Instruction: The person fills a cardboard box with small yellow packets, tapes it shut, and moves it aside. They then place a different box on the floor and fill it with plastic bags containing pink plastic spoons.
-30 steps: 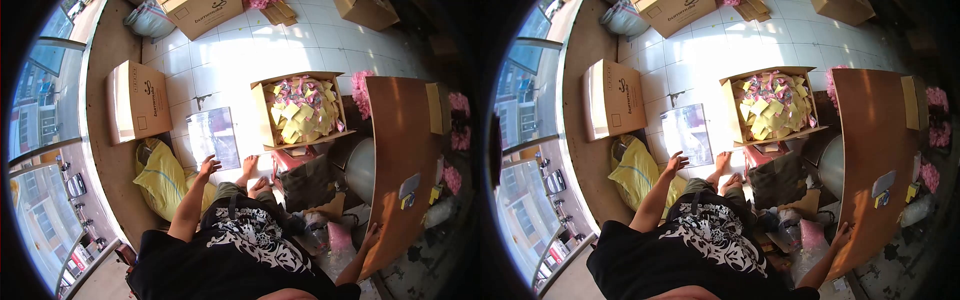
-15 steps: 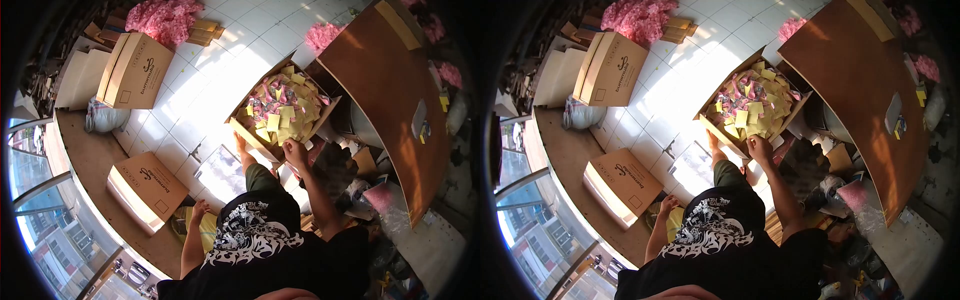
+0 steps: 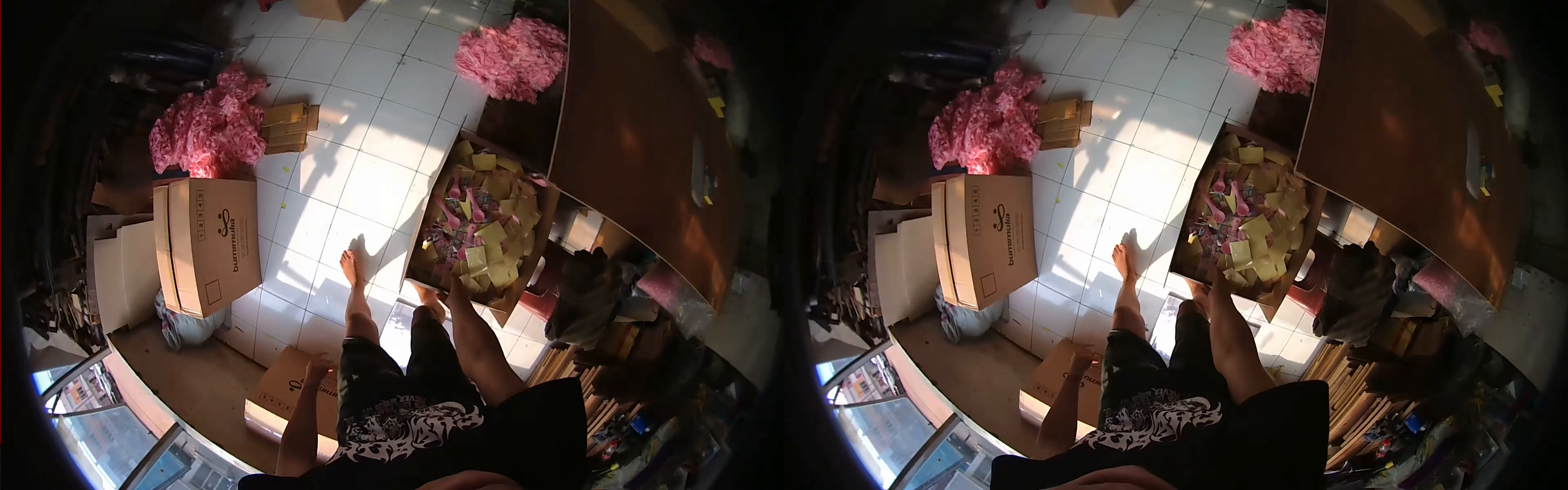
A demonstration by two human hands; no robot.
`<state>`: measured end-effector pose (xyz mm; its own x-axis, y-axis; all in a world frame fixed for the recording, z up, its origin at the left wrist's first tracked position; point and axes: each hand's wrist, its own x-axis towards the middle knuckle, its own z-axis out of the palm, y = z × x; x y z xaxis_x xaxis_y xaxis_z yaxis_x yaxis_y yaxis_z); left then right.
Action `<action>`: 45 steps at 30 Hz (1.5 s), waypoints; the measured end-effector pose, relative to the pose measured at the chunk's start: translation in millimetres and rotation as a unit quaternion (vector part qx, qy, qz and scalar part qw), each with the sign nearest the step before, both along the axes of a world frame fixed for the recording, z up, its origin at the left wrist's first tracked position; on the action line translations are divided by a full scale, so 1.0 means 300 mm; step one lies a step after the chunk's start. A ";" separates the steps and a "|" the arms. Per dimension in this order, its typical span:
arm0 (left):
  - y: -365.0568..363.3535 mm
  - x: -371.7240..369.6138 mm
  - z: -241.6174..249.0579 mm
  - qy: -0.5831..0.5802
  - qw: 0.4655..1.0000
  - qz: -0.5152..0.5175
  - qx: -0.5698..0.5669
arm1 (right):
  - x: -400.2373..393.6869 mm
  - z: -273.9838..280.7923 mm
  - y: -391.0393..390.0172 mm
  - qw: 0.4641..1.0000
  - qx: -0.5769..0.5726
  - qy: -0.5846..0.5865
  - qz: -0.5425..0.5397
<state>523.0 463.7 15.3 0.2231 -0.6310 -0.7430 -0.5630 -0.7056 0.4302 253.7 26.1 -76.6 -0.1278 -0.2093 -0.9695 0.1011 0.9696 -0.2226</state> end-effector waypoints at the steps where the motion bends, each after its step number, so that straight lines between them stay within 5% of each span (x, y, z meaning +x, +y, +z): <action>1: -0.271 0.095 0.031 0.065 0.935 0.343 0.062 | -0.006 -0.057 0.033 0.996 -0.049 0.043 0.061; 2: -0.464 0.175 -0.040 -0.030 0.982 0.186 -0.015 | 0.031 -0.062 0.038 0.997 -0.050 0.048 0.039; 3: -0.701 0.214 -0.060 -0.044 0.987 0.150 -0.040 | 0.063 -0.028 0.049 0.958 0.003 0.284 0.030; 4: -0.935 0.219 -0.065 -0.008 0.989 0.126 -0.070 | 0.095 0.006 0.073 0.862 0.069 0.502 0.021; 5: -1.114 0.198 -0.153 0.059 0.977 0.145 -0.142 | 0.120 0.007 0.073 0.858 0.078 0.508 0.001; 7: -1.424 0.093 -0.227 0.064 0.976 0.084 -0.192 | 0.107 -0.023 0.160 0.891 0.057 0.398 -0.210; 8: -1.531 0.040 -0.276 0.053 0.972 0.033 -0.225 | 0.069 -0.050 0.204 0.937 0.016 0.207 -0.281; 10: -1.724 -0.018 -0.204 0.168 0.963 -0.015 -0.209 | 0.076 -0.082 0.230 0.966 -0.003 0.086 -0.245; 11: -1.777 -0.056 -0.317 0.122 0.975 -0.054 -0.177 | 0.086 -0.108 0.243 0.967 -0.012 0.069 -0.244; 12: -1.774 -0.099 -0.425 0.074 0.983 -0.093 -0.142 | 0.100 -0.107 0.245 0.957 -0.027 0.053 -0.283; 13: -1.805 -0.113 -0.254 0.082 0.993 -0.064 -0.057 | 0.116 -0.114 0.232 0.959 -0.024 0.140 -0.245; 15: -1.756 -0.133 -0.452 -0.009 0.984 -0.111 -0.136 | 0.147 -0.094 0.278 0.942 -0.038 0.255 -0.217; 18: -1.708 -0.086 -0.592 -0.120 0.947 -0.223 -0.197 | 0.120 -0.098 0.433 0.934 -0.118 0.208 -0.266; 20: -1.673 -0.023 -0.634 -0.072 0.949 -0.217 -0.217 | 0.099 -0.073 0.506 0.937 -0.122 0.199 -0.259; 21: -1.638 0.002 -0.600 -0.141 0.882 -0.373 -0.251 | 0.086 -0.061 0.520 0.942 -0.135 0.188 -0.243; 22: -1.593 0.004 -0.566 -0.147 0.876 -0.381 -0.256 | 0.072 -0.051 0.527 0.946 -0.149 0.176 -0.227; 24: -1.450 0.011 -0.511 -0.028 0.977 -0.098 -0.187 | 0.022 -0.071 0.594 0.948 -0.175 0.188 -0.189; 29: -0.957 0.018 -0.651 -0.010 0.982 -0.032 -0.188 | -0.112 -0.083 0.815 0.953 -0.146 0.256 -0.067; 32: -0.699 0.043 -0.756 0.021 0.988 -0.012 -0.153 | -0.197 -0.132 0.936 0.937 0.000 0.340 0.085; 33: -0.759 0.017 -0.575 0.064 0.997 -0.009 -0.038 | -0.168 0.002 0.899 0.924 0.029 0.372 0.088; 34: -0.835 -0.018 -0.356 0.097 0.991 -0.017 0.090 | -0.151 -0.037 0.943 0.876 -0.067 0.469 0.089; 35: -0.917 -0.057 -0.122 0.120 0.970 -0.040 0.209 | -0.126 -0.008 0.899 0.736 -0.180 0.635 0.152; 36: -1.016 -0.094 -0.031 0.114 0.971 -0.123 0.169 | -0.051 0.142 0.737 0.738 -0.381 0.544 0.121; 37: -1.104 -0.124 -0.005 0.115 0.965 -0.197 0.128 | -0.015 0.172 0.660 0.756 -0.430 0.476 0.131; 38: -1.139 -0.131 -0.161 0.108 0.953 -0.255 -0.120 | 0.012 0.163 0.580 0.738 -0.470 0.466 0.132; 39: -1.234 -0.236 -0.111 0.181 0.927 -0.157 -0.289 | 0.040 0.120 0.504 0.736 -0.470 0.470 0.129; 40: -1.352 -0.301 -0.148 0.108 0.829 -0.275 -0.475 | 0.052 0.069 0.425 0.764 -0.454 0.442 0.120; 42: -1.507 -0.420 -0.232 -0.055 0.755 -0.429 -0.494 | 0.076 -0.031 0.268 0.801 -0.348 0.468 0.136; 45: -1.576 -0.420 -0.422 -0.107 0.739 -0.478 -0.464 | 0.125 -0.143 0.189 0.821 -0.272 0.481 0.141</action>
<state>397.0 -9.2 -111.2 -0.6030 -0.7920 0.0951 -0.7386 0.5994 0.3086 291.3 82.8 -119.6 -0.6517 -0.7313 -0.2015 -0.5872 0.6545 -0.4762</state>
